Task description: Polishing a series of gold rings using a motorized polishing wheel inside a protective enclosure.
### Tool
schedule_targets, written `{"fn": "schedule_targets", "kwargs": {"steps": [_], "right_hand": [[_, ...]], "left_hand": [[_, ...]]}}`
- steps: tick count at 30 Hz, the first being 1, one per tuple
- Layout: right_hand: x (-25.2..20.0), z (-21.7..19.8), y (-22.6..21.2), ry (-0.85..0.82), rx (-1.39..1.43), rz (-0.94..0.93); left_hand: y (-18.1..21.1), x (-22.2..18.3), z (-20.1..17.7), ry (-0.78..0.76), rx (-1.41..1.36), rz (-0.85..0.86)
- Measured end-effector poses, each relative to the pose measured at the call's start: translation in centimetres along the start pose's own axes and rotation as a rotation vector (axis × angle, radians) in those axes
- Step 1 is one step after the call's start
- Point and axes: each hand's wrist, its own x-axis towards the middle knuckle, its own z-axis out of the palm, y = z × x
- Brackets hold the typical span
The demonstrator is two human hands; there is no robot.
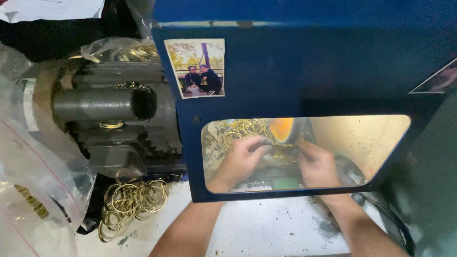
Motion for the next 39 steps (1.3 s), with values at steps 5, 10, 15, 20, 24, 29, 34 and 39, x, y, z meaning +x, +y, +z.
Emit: {"fn": "schedule_targets", "kwargs": {"steps": [5, 10, 15, 20, 24, 29, 34, 39], "right_hand": [[0.0, 0.4, 1.3, -0.007, -0.035, 0.022], [-0.2, 1.2, 0.0, 0.021, -0.027, 0.098], [-0.4, 0.4, 1.2, -0.011, 0.029, 0.159], [-0.3, 1.2, 2.1, 0.013, 0.014, 0.104], [-0.9, 0.8, 2.3, 0.042, 0.024, 0.115], [0.0, 1.7, 2.6, 0.017, 0.048, -0.018], [-0.6, 0.0, -1.3, 0.019, 0.15, -0.2], [-0.5, -1.8, -0.8, -0.116, 0.186, -0.416]], "left_hand": [[-0.4, 0.0, 0.2, 0.081, 0.091, 0.12], [0.0, -0.3, 0.1, 0.095, 0.073, 0.116], [1.8, -0.5, 0.5, 0.017, 0.189, -0.026], [0.3, 0.0, 0.1, 0.099, 0.097, 0.129], [1.2, -0.7, 0.6, 0.072, 0.089, 0.128], [-0.6, 0.3, -0.7, 0.078, 0.085, 0.139], [1.4, 0.0, -1.4, -0.094, -0.103, 0.061], [2.1, 0.0, -1.6, -0.356, -0.146, 0.019]]}}
